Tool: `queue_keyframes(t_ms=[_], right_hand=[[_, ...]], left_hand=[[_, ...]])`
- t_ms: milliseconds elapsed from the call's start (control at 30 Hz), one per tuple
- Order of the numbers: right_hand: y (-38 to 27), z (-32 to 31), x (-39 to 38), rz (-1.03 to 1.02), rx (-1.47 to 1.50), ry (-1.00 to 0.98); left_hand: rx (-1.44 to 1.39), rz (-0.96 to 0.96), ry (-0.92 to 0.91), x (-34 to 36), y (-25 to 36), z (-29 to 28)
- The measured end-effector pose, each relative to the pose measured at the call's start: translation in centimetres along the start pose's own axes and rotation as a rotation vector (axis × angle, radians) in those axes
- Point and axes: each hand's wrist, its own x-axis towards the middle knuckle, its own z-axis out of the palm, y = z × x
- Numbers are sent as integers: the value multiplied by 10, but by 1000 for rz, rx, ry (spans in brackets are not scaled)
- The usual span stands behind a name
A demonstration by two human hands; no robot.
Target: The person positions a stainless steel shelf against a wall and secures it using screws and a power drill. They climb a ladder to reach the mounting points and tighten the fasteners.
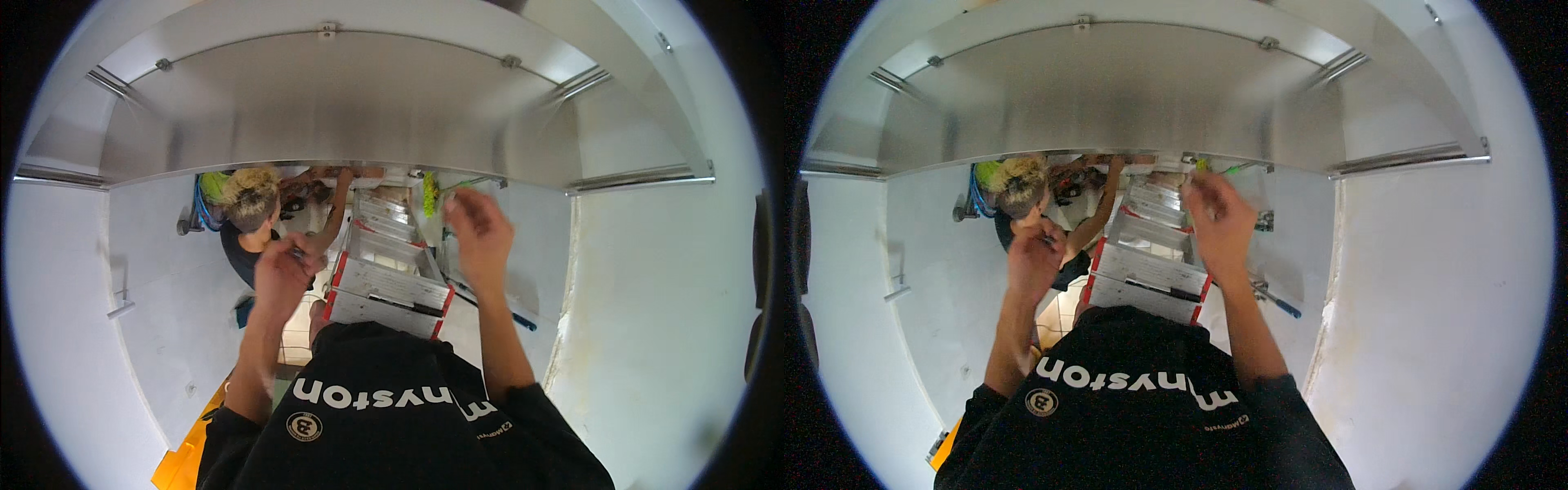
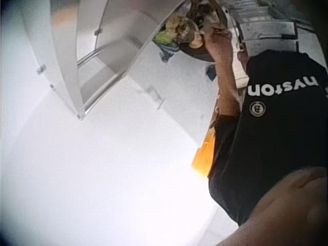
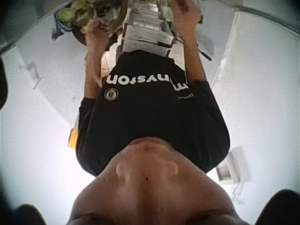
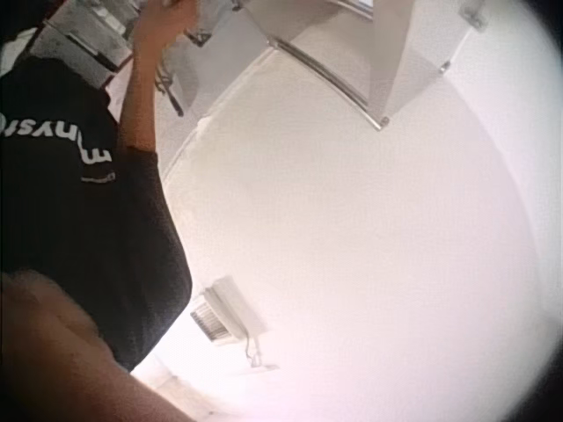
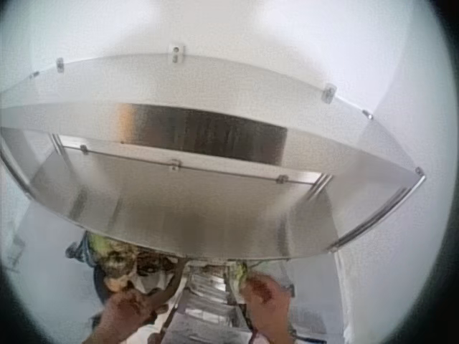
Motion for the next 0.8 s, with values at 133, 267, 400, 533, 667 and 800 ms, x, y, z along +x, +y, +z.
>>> queue_keyframes(t_ms=[133,267,400,533,667,800], right_hand=[[34,-1,-93,247,92,-108],[49,-1,-151,286,98,-162],[32,-5,-166,15,-178,-285],[18,-2,-165,-329,-470,-379],[19,-7,-163,-180,-352,-363],[52,-7,-159,397,335,-63]], left_hand=[[201,-324,53,-4,-44,-10],[310,-372,-21,-10,-80,7],[380,-525,-170,-21,-109,0],[363,-693,-272,-35,-124,20],[399,-574,-291,-34,-119,16],[144,-508,-258,-41,-103,38]])
